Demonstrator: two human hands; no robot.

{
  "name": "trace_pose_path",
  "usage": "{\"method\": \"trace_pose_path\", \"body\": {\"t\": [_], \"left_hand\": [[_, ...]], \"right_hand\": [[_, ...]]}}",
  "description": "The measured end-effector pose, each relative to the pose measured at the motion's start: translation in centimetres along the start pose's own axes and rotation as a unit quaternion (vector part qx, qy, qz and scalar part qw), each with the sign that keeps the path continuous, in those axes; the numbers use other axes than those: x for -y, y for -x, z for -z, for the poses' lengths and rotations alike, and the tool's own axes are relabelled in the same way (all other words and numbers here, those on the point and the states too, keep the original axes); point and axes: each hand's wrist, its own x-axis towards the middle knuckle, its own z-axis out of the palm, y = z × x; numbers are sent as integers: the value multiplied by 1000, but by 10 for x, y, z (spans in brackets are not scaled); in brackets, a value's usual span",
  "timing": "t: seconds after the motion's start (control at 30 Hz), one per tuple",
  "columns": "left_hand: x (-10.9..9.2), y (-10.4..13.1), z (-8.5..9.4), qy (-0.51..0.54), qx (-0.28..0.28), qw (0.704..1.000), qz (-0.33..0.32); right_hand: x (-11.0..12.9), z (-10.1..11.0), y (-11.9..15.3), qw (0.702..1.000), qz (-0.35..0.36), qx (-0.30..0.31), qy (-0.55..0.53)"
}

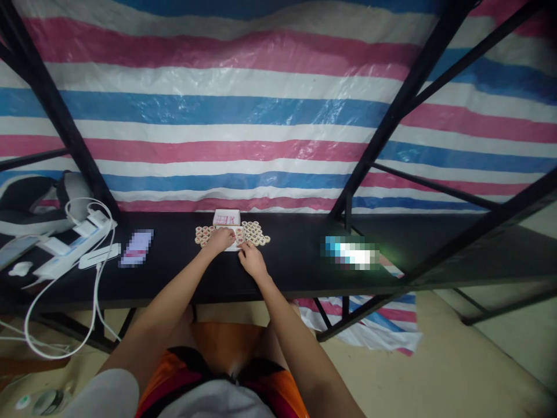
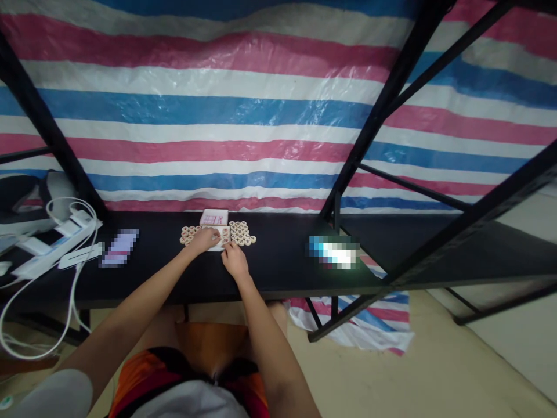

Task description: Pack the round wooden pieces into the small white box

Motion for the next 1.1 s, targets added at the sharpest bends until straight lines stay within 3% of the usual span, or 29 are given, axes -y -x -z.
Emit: {"method": "trace_pose_path", "body": {"t": [0.1,0.23,0.37,0.47,0.7,1.1], "left_hand": [[16,21,9,79,-77,994,24],[49,67,14,138,-202,960,135],[71,98,13,158,-229,929,246],[75,102,12,136,-213,921,297],[71,99,8,61,-105,965,233],[74,99,2,79,-120,968,208]], "right_hand": [[-1,-1,0,1000,0,-7,-3],[-1,-1,0,1000,-4,-10,-2],[1,1,1,1000,-8,-2,5],[2,1,1,1000,-9,5,13],[2,0,1,1000,-10,-3,30],[3,-2,0,997,-7,39,74]]}}
